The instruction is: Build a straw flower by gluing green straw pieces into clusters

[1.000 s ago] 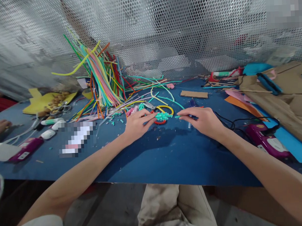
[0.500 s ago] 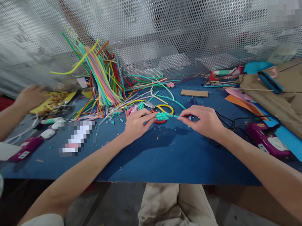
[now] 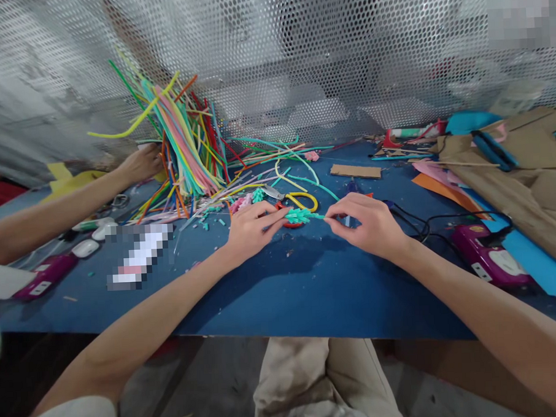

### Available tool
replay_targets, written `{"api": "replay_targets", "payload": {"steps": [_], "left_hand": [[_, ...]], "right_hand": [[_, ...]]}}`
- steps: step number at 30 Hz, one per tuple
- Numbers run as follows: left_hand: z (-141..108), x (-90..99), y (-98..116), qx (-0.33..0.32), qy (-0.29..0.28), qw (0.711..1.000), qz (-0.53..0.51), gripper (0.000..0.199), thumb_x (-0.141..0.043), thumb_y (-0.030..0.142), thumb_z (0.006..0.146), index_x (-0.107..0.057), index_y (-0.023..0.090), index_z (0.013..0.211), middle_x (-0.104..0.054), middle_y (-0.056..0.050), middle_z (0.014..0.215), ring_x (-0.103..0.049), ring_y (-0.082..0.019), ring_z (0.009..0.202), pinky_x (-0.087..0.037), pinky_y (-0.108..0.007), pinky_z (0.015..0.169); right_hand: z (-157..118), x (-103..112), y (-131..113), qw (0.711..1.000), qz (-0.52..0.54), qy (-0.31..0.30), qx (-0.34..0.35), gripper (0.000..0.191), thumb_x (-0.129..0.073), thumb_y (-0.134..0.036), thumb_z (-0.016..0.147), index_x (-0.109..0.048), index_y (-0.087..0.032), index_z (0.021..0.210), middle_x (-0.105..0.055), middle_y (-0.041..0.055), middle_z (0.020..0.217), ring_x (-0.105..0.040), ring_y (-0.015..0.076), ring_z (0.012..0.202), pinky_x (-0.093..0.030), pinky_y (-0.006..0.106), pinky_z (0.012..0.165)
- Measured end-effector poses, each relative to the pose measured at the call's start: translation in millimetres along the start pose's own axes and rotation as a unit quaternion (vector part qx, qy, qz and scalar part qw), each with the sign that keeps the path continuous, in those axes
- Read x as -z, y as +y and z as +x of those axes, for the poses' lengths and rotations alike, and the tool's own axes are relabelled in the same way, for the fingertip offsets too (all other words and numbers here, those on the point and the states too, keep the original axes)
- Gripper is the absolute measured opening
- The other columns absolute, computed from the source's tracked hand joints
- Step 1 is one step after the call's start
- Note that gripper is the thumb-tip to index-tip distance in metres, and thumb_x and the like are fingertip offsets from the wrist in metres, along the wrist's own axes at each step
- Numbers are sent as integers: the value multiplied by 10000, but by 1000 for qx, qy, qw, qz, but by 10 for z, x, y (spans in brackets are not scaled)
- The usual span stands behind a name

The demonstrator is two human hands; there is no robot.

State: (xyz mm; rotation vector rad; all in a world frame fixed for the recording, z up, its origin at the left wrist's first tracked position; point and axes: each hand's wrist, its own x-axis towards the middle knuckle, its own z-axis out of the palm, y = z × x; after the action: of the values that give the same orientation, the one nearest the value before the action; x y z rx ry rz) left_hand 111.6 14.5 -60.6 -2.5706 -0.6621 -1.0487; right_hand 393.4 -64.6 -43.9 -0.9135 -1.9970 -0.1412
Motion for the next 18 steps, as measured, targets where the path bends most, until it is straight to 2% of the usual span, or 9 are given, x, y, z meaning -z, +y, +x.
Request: {"api": "replay_targets", "payload": {"steps": [7,18], "left_hand": [[6,6,34,-17,7,1000,9,240,-657,344,954,-720,290,1179,-706,15,886,-618,-98,759,-437,-256,690],[7,44,112,-7,-14,1000,8,258,-615,389,977,-717,298,1195,-710,7,889,-627,-98,749,-450,-254,704]], "right_hand": [[7,-40,5,1000,0,-9,29,119,-706,-144,864,-687,-251,910,-753,-2,858,-688,170,798,-569,329,777],[8,-40,8,996,-17,-35,75,154,-736,-117,829,-703,-243,911,-746,5,847,-656,166,771,-568,324,746]]}}
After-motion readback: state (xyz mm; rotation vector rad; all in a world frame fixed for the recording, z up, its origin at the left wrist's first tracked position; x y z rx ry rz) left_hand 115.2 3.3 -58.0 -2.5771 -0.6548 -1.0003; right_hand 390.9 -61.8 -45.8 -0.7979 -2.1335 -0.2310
